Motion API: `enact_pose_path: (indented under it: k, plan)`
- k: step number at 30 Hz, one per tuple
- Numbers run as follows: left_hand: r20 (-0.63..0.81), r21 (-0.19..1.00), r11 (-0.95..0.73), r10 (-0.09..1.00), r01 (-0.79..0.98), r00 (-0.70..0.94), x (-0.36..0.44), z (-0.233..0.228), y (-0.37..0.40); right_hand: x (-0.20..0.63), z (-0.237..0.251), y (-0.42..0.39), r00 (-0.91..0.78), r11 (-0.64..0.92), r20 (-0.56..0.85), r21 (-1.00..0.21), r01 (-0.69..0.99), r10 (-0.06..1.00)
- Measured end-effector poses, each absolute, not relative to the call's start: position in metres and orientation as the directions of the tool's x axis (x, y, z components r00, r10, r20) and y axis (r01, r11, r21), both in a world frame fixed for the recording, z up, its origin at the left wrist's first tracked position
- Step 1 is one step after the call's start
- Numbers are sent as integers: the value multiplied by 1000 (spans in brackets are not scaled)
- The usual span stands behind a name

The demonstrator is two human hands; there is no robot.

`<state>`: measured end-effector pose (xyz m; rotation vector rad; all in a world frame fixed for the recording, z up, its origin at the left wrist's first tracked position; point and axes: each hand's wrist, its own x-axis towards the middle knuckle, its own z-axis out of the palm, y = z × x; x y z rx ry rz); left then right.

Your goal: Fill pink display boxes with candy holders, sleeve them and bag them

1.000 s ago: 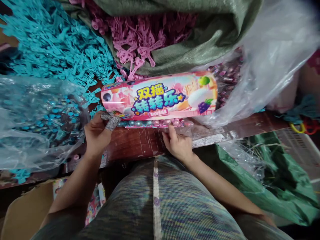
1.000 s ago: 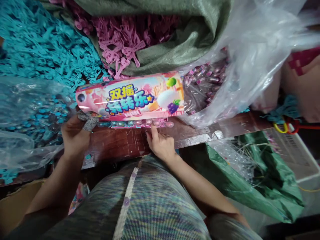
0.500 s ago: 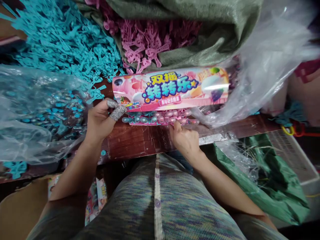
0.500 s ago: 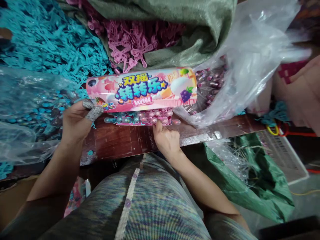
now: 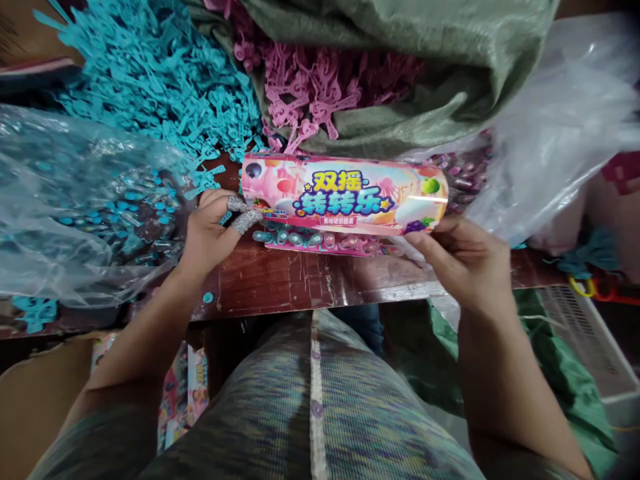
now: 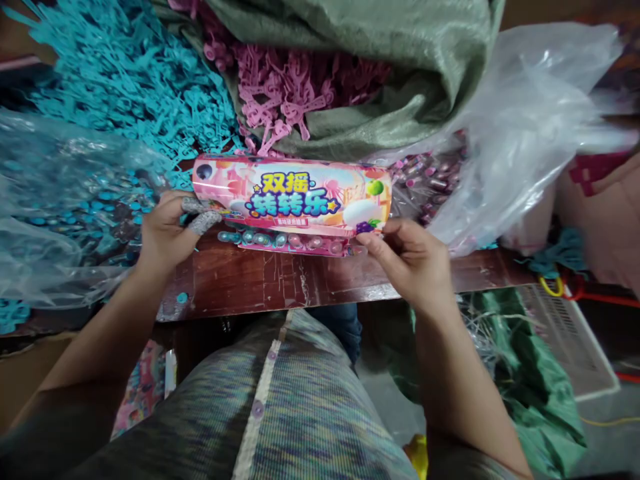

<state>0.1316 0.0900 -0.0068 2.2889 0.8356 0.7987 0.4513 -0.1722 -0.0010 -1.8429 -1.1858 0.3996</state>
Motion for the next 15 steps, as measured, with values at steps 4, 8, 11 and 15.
enact_pose_path:
  k: [4,8,11,15]
  plan:
    - [256,669,-672,609,317,751,130,7,100,473,8,-160,223,-36,226,-621,783,948]
    - [273,482,-787,552,385,788,132,19,106,484,-4,-163,240,-29,206,-700,713,949]
    - [302,339,-834,535,436,789,138,28,109,485,-11,-164,393,-77,188,-819,569,900]
    - [182,325,-862,462,390,868,134,25,114,487,-10,-159,276,-36,220,-719,694,936]
